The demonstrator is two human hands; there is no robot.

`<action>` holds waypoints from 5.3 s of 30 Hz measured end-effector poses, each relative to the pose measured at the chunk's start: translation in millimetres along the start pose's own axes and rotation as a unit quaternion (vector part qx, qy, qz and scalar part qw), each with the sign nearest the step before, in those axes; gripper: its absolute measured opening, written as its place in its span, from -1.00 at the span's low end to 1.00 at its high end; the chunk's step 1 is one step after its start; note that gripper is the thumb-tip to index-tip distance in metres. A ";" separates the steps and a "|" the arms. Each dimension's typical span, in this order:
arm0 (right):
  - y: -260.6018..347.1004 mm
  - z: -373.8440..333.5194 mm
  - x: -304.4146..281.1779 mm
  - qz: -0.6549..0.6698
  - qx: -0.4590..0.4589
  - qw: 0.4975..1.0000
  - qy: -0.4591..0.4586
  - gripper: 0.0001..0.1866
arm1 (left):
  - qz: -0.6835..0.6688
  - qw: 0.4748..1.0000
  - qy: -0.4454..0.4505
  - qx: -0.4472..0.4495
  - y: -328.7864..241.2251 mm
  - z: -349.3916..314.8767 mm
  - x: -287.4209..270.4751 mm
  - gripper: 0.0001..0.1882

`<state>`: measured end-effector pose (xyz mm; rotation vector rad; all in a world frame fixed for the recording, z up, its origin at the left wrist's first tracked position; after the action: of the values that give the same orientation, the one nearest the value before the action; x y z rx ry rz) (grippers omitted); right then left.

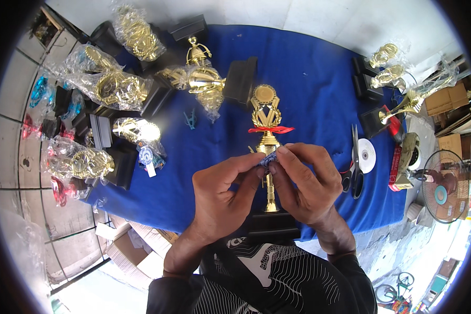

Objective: The person unwraps a gold trophy, ties a red ribbon around its neck, and attaches a circular badge to the top. They then select a rectangular sticker from a set and affix it to the trophy base before placing the finished trophy aside.

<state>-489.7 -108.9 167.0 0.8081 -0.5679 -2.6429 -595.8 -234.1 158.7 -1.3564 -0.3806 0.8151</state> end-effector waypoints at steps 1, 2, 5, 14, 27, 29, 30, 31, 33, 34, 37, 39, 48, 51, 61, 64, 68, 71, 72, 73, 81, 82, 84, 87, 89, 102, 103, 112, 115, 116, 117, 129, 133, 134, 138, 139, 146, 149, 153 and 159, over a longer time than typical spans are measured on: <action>0.0 -0.4 -0.7 -0.003 -0.001 1.000 -0.002 -0.52 | -0.001 1.000 -0.002 0.003 -0.3 0.1 0.5 -0.77; 0.1 -0.7 -1.1 -0.004 -0.004 1.000 -0.004 -0.52 | -0.001 1.000 -0.004 0.005 -0.7 0.2 0.8 -0.77; -0.2 -1.9 -2.4 -0.008 -0.005 1.000 -0.001 -0.53 | 0.007 1.000 -0.005 0.010 -1.9 0.2 1.5 -0.77; -1.1 -3.0 -5.7 -0.010 -0.009 1.000 -0.003 -0.55 | 0.027 0.999 -0.003 0.022 -5.0 1.0 3.9 -0.79; -5.4 -2.1 -6.8 0.005 0.003 1.000 -0.006 -0.53 | 0.067 0.997 -0.005 0.038 -9.6 3.5 5.6 -0.78; -5.2 -1.9 -6.9 0.000 0.001 1.000 -0.001 -0.53 | 0.066 0.997 -0.006 0.036 -9.3 4.2 6.0 -0.78; -5.1 -1.9 -6.7 -0.002 0.004 1.000 0.002 -0.52 | 0.065 0.997 -0.007 0.035 -9.0 4.7 6.1 -0.77; -5.2 -1.8 -6.3 -0.007 0.008 1.000 0.005 -0.52 | 0.065 0.997 -0.006 0.037 -8.9 5.1 6.3 -0.77; -4.7 -1.8 -6.4 -0.008 0.008 1.000 -0.002 -0.53 | 0.064 0.997 -0.007 0.039 -8.6 6.3 6.4 -0.77; -4.8 -1.6 -6.7 -0.011 0.008 1.000 0.000 -0.54 | 0.065 0.997 -0.006 0.037 -8.4 6.7 6.6 -0.77; -5.8 -0.9 -7.1 -0.024 0.002 1.000 0.016 -0.55 | 0.067 0.997 -0.003 0.033 -7.8 7.4 7.1 -0.77; -6.9 -0.2 -7.3 -0.019 -0.004 1.000 0.019 -0.56 | 0.073 0.997 0.001 0.035 -7.7 7.8 7.6 -0.77; -9.7 1.5 -8.3 -0.006 -0.003 0.999 0.035 -0.55 | 0.085 0.995 0.009 0.046 -9.1 8.2 8.7 -0.77; -10.5 2.0 -8.7 0.003 0.006 0.999 0.042 -0.57 | 0.103 0.994 0.015 0.045 -10.2 8.5 8.2 -0.77; -6.2 -4.0 -10.6 -0.046 -0.055 0.997 -0.013 -0.53 | 0.030 0.999 0.006 0.040 -11.6 7.8 9.7 -0.76; -4.9 -4.7 -8.8 -0.075 -0.087 0.993 -0.033 -0.57 | 0.029 0.999 0.011 0.040 -12.9 6.3 8.5 -0.74; -5.8 -3.8 -6.2 -0.020 -0.067 0.997 -0.032 -0.61 | 0.024 0.997 0.005 0.067 -14.8 5.2 9.6 -0.68; -5.3 -4.3 -4.7 0.010 -0.057 0.998 -0.023 -0.63 | -0.014 0.998 -0.016 0.059 -12.3 4.7 12.1 -0.63; -5.1 -4.7 -4.5 0.006 -0.059 0.998 -0.019 -0.63 | -0.029 0.998 -0.024 0.047 -10.7 4.4 12.5 -0.60; -4.8 -5.3 -4.5 0.002 -0.064 0.998 -0.018 -0.64 | -0.016 0.998 -0.029 0.057 -10.7 4.2 12.7 -0.59; -5.5 -10.0 -7.2 0.012 -0.090 0.996 -0.023 -0.63 | 0.025 0.986 -0.014 0.163 -9.7 5.8 16.3 -0.59; -5.2 -10.3 -8.5 0.013 -0.097 0.995 -0.024 -0.59 | 0.037 0.984 -0.012 0.172 -10.3 4.2 13.9 -0.61; -6.7 -10.8 -12.4 0.051 -0.092 0.994 -0.025 -0.47 | 0.069 0.977 -0.006 0.202 -11.6 -0.2 10.7 -0.64; -11.9 -12.5 -18.0 0.162 -0.063 0.985 -0.021 -0.32 | 0.047 0.972 0.001 0.229 -6.1 -3.2 10.2 -0.68; -17.1 -15.8 -19.2 0.242 -0.021 0.970 -0.026 -0.29 | -0.061 0.982 0.024 0.177 6.3 0.1 12.9 -0.69; -104.4 -43.6 -24.1 0.238 0.283 0.922 -0.115 -0.70 | 0.159 0.977 -0.017 -0.144 139.6 60.6 77.9 -0.17; -106.2 -41.1 -26.9 0.241 0.271 0.924 -0.119 -0.72 | 0.073 0.978 -0.014 -0.193 141.9 63.4 79.9 -0.14; -68.3 48.7 -70.2 0.261 0.105 0.956 -0.088 -0.82 | -0.295 0.951 0.083 0.037 8.4 85.3 59.5 -0.37; -53.5 77.1 -77.3 0.324 0.083 0.936 -0.107 -0.83 | -0.296 0.938 0.163 0.081 -30.3 72.7 51.5 -0.46; -49.3 81.5 -76.7 0.390 0.102 0.909 -0.101 -0.82 | -0.263 0.945 0.164 0.102 -39.5 70.4 47.8 -0.42; -43.4 85.2 -76.6 0.399 0.093 0.908 -0.091 -0.82 | -0.230 0.952 0.167 0.117 -46.6 70.0 45.3 -0.39; -16.0 90.3 -69.0 0.322 0.045 0.936 -0.132 -0.73 | -0.197 0.961 0.083 0.178 -77.7 91.8 28.3 -0.59; -11.3 87.6 -74.1 0.189 -0.014 0.971 -0.144 -0.72 | -0.167 0.966 0.059 0.187 -82.0 88.5 26.7 -0.62; -10.4 86.9 -75.2 0.167 -0.026 0.974 -0.152 -0.73 | -0.158 0.968 0.051 0.188 -82.7 87.6 25.3 -0.63; -5.0 85.5 -73.9 0.096 -0.055 0.980 -0.164 -0.76 | -0.144 0.968 0.046 0.203 -85.8 88.3 22.0 -0.69; -3.4 85.4 -73.3 0.085 -0.053 0.981 -0.164 -0.75 | -0.144 0.969 0.045 0.195 -85.5 89.6 21.1 -0.70; 9.7 82.7 -74.5 0.037 -0.034 0.988 -0.143 -0.73 | -0.140 0.967 0.039 0.208 -89.4 92.5 19.2 -0.75; 11.7 83.5 -75.6 0.006 -0.056 0.989 -0.140 -0.73 | -0.173 0.964 0.057 0.194 -89.3 91.1 19.2 -0.78; 11.3 85.4 -75.9 0.002 -0.072 0.988 -0.134 -0.71 | -0.155 0.968 0.036 0.193 -89.3 93.7 18.5 -0.81; 13.6 87.6 -77.6 -0.028 -0.082 0.989 -0.121 -0.70 | -0.152 0.967 0.027 0.201 -92.1 93.9 18.5 -0.84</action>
<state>-477.4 -64.8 275.6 0.4648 -0.3838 -2.8151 -619.5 -154.7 262.4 -0.9111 -0.3479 0.5611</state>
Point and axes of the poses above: each hand's wrist, its own z-axis towards the middle knuckle, its own x-axis out of the palm, y = z × x, the point moved 4 cm from there along z, towards the middle knuckle, and after that the axes turned 4 degrees about z, right-handed, at the moved point
